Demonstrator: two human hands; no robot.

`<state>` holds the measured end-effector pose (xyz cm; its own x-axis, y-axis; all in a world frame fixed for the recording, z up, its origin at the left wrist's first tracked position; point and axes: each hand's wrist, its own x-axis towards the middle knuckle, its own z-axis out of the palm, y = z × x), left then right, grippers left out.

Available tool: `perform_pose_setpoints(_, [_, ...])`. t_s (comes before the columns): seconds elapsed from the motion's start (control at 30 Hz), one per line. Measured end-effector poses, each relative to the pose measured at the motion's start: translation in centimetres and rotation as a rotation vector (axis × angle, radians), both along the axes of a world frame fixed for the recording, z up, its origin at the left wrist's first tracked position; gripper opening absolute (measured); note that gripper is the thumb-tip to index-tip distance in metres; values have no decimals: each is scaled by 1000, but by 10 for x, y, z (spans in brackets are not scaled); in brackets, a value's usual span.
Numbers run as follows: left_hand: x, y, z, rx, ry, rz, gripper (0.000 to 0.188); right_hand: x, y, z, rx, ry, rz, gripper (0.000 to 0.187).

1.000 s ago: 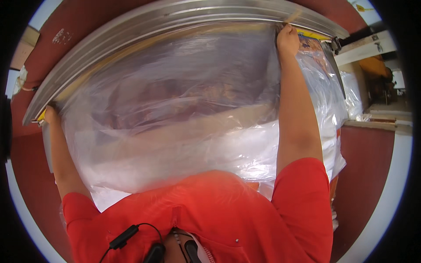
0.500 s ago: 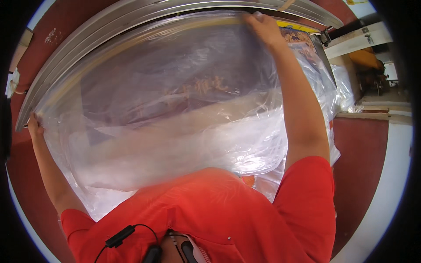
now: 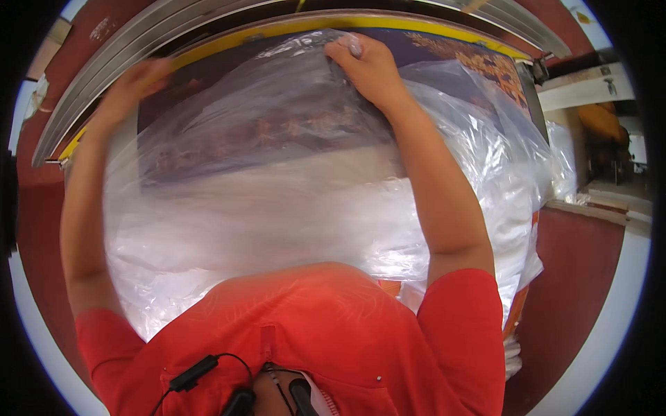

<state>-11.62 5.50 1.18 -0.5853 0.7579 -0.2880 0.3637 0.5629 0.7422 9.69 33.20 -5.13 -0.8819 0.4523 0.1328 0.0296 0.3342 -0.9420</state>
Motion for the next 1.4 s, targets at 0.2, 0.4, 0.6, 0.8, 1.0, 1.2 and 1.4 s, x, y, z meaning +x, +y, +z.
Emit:
perform_pose_setpoints(0.2, [124,149,-63,536,230,63,23,11,-4,14,321,10,-178,31])
perform_pose_setpoints(0.4, [103,-25,-35,143,-255,-107,19,103,37,-5,1016,-204,-300,37])
perform_pose_setpoints(0.6, [-26,-236,-37,-368,218,351,16,99,-95,13,1101,-383,259,68])
perform_pose_setpoints(0.8, [-62,-210,-102,-328,898,624,25,118,90,1,971,-831,-498,69])
perform_pose_setpoints(1.0, [-67,-219,-117,-323,957,724,31,343,89,-54,386,-851,-485,20])
perform_pose_setpoints(1.2, [-84,-218,-110,-334,903,645,33,365,-53,-117,-248,-662,-41,44])
perform_pose_setpoints(1.4, [-96,-230,-118,-257,906,626,33,388,36,-41,-406,-64,-609,37])
